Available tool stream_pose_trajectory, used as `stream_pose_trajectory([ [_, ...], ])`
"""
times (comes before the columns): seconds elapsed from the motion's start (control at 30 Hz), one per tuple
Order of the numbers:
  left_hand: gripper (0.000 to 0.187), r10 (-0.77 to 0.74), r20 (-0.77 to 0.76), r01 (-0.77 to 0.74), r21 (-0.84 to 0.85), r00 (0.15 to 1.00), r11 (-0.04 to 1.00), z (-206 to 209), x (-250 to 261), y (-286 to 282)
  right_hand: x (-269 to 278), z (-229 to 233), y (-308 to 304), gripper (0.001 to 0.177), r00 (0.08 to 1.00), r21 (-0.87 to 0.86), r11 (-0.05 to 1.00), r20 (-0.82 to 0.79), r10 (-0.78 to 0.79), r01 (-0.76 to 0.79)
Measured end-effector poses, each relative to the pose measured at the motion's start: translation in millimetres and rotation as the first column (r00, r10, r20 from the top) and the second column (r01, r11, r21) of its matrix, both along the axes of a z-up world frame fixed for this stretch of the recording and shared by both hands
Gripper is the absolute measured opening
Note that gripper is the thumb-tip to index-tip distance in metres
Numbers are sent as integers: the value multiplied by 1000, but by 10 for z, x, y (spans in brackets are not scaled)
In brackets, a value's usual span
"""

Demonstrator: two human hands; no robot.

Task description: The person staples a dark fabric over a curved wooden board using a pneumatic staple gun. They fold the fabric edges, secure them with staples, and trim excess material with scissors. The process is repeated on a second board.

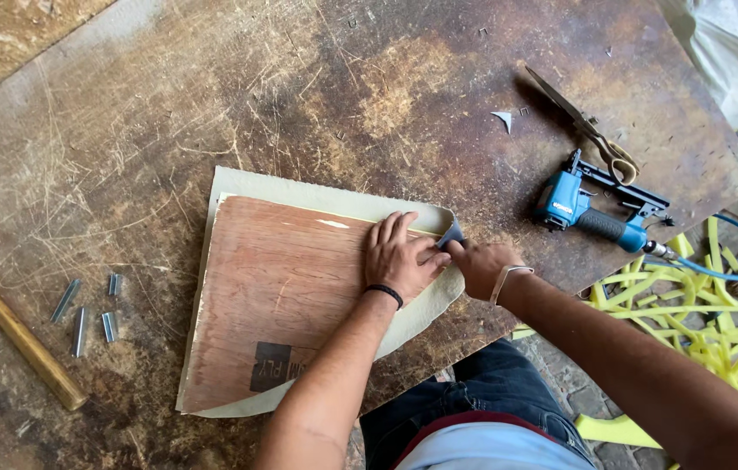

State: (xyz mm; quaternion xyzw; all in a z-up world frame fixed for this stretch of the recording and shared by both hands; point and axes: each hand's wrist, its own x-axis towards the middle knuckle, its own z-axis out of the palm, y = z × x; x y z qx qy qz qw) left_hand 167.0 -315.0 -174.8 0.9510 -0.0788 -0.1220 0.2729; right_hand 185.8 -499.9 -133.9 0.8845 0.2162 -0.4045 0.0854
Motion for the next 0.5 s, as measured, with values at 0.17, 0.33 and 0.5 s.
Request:
stream_pose_trajectory([
  [0.17,31,77,44,-75,-53,996,996,149,7,-64,-77,-101,8,39,997,104,994,60,-49,43],
  [0.33,25,79,109,-80,-2,991,997,15,-12,-22,-65,-25,92,34,1000,-15,1000,-13,-7,6],
  [0.5,33,68,83,-69,11,994,998,-131,24,-78,-53,58,98,39,997,5,997,-40,-71,72],
])
